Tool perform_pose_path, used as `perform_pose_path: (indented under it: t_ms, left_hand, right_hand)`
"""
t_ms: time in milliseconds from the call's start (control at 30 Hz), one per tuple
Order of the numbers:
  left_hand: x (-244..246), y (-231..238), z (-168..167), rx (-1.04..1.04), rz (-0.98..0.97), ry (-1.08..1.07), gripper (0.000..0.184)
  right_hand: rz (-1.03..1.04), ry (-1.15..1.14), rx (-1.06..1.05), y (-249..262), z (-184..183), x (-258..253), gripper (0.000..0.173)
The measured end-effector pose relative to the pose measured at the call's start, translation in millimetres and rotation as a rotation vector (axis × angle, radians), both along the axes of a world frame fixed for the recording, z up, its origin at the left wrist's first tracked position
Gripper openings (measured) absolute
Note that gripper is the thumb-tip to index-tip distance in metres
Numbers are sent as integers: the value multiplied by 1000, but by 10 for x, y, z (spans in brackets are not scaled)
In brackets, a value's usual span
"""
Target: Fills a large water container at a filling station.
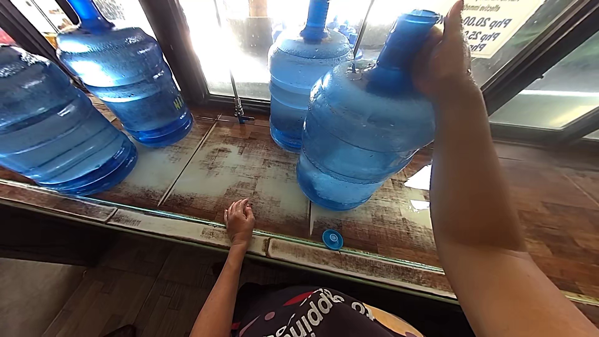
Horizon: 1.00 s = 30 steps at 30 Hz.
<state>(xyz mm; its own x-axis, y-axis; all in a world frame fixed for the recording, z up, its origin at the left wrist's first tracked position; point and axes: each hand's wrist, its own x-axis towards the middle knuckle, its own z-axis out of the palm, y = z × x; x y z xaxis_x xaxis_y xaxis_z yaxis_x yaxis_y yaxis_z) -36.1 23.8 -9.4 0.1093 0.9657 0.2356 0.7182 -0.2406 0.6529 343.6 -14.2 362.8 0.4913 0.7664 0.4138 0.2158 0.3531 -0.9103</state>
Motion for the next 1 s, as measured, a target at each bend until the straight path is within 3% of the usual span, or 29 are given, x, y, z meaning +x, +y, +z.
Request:
perform_pose_path:
  t_ms: [1000]
  left_hand:
    - [-9, 12, -15, -3, -5, 0, 34]
  right_hand:
    - [-9, -31, -21, -13, -3, -15, 72]
